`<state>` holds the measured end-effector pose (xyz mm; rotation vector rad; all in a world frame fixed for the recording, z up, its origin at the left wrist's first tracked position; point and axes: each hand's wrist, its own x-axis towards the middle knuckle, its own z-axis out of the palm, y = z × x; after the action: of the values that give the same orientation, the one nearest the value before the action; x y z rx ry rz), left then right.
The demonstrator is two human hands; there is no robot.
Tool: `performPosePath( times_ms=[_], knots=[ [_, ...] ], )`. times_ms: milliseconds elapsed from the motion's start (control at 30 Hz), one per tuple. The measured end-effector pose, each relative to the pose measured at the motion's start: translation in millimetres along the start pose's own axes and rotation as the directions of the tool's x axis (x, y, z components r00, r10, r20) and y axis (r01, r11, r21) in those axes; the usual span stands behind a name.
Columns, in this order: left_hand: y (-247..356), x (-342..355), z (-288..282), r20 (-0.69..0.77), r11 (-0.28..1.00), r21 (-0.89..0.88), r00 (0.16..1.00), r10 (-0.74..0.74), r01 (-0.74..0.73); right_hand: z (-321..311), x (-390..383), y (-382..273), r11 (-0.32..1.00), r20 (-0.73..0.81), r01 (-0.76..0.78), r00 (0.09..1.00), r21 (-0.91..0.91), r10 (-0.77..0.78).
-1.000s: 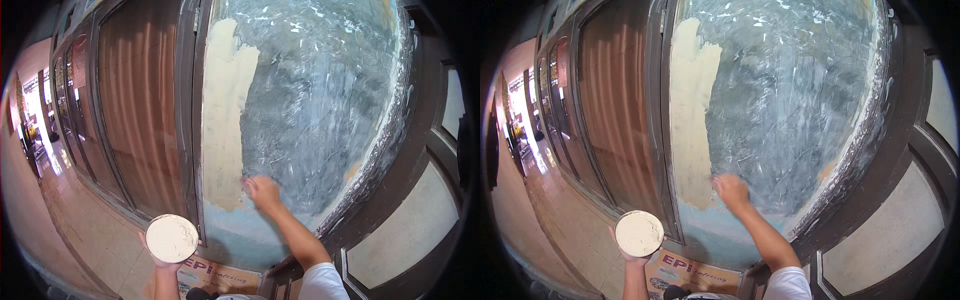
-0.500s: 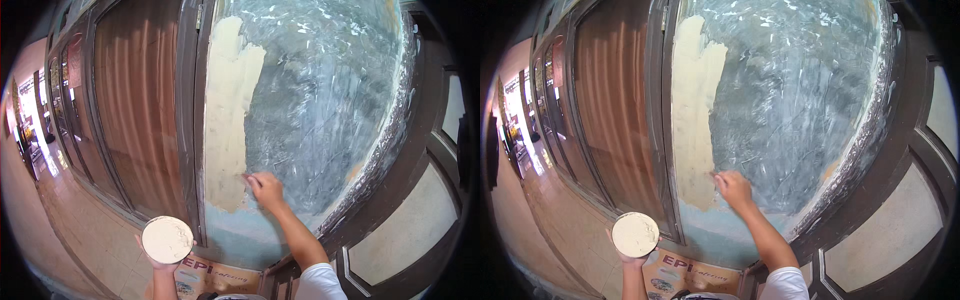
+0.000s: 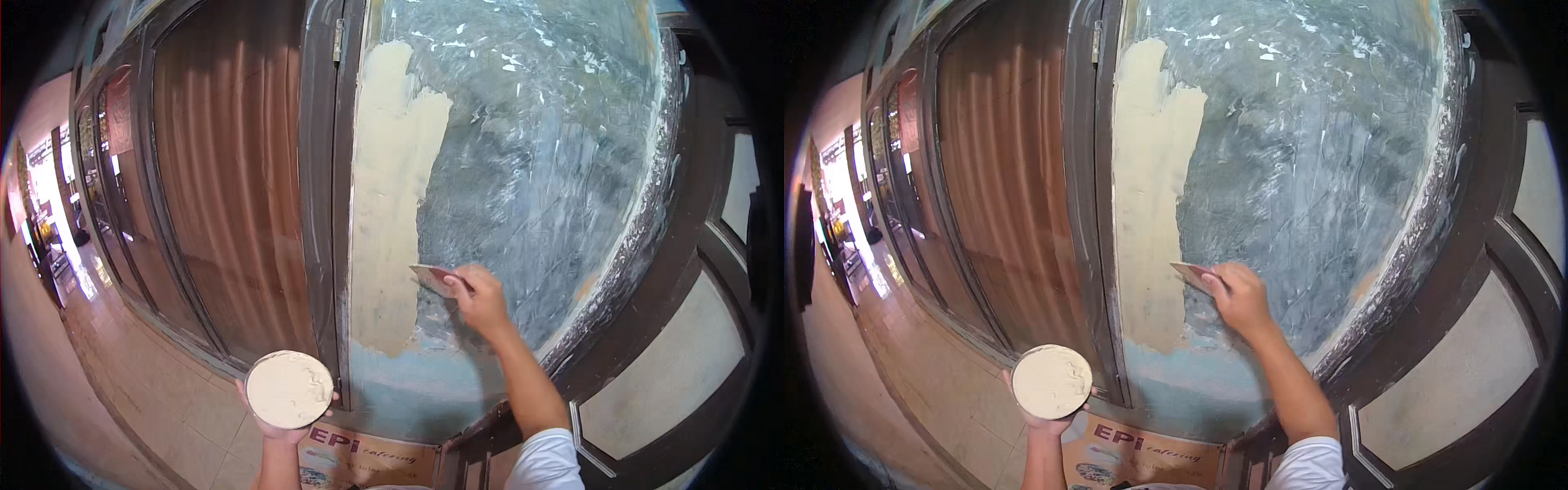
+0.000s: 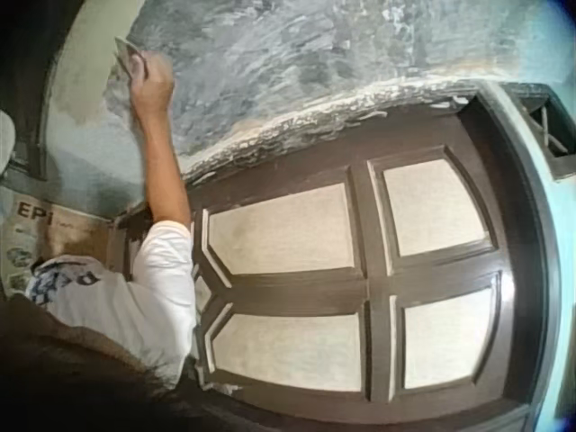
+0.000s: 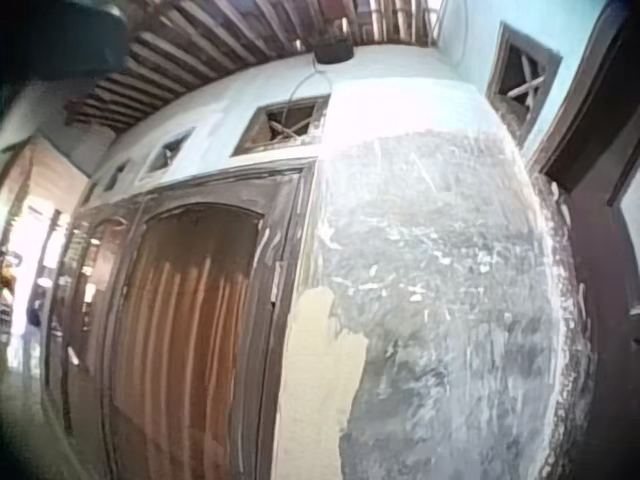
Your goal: The person applies wall putty to a surface with a putty knife, using the knife to scoop the putty from its container and spread it onto the wall.
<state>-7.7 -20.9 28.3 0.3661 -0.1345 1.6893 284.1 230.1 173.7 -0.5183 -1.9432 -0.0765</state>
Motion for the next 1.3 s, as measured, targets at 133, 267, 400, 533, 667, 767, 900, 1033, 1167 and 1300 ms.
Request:
performPosePath(
  times_ms=[133,267,400,533,667,767,900,1033,1167,1300],
  knots=[
    [-6,23,31,0.064,0.996,0.028,0.994,-0.092,0.09,-38,33,-45,0.995,0.187,0.061,0.98,0.079,-0.075],
    [-10,34,63,0.111,0.984,-0.038,0.979,-0.169,0.175,-55,48,-91,0.888,0.423,0.458,0.796,0.045,-0.432],
    [-7,46,82,0.199,0.979,-0.013,0.96,-0.199,0.205,-60,58,-137,0.768,0.402,0.634,0.682,0.089,-0.61],
    [0,54,75,0.358,0.949,-0.061,0.894,-0.27,0.311,-61,55,-157,0.703,0.419,0.711,0.635,0.01,-0.648],
    [2,56,78,0.423,0.933,-0.065,0.857,-0.296,0.355,-66,49,-164,0.67,0.423,0.74,0.625,-0.055,-0.655],
    [-2,56,81,0.444,0.923,-0.068,0.84,-0.313,0.38,-71,45,-168,0.669,0.445,0.739,0.625,-0.075,-0.641],
    [-4,49,87,0.276,0.944,-0.022,0.91,-0.31,0.328,-77,40,-171,0.654,0.449,0.749,0.623,-0.106,-0.64],
    [-11,52,87,0.297,0.935,-0.038,0.897,-0.327,0.353,-84,39,-175,0.582,0.473,0.798,0.577,-0.155,-0.665],
    [-19,66,82,0.384,0.919,0.011,0.847,-0.367,0.394,-95,42,-170,0.573,0.528,0.805,0.558,-0.157,-0.64],
    [-38,78,85,0.423,0.897,0.067,0.801,-0.423,0.438,-108,43,-159,0.595,0.531,0.784,0.584,-0.174,-0.614]
  ],
)
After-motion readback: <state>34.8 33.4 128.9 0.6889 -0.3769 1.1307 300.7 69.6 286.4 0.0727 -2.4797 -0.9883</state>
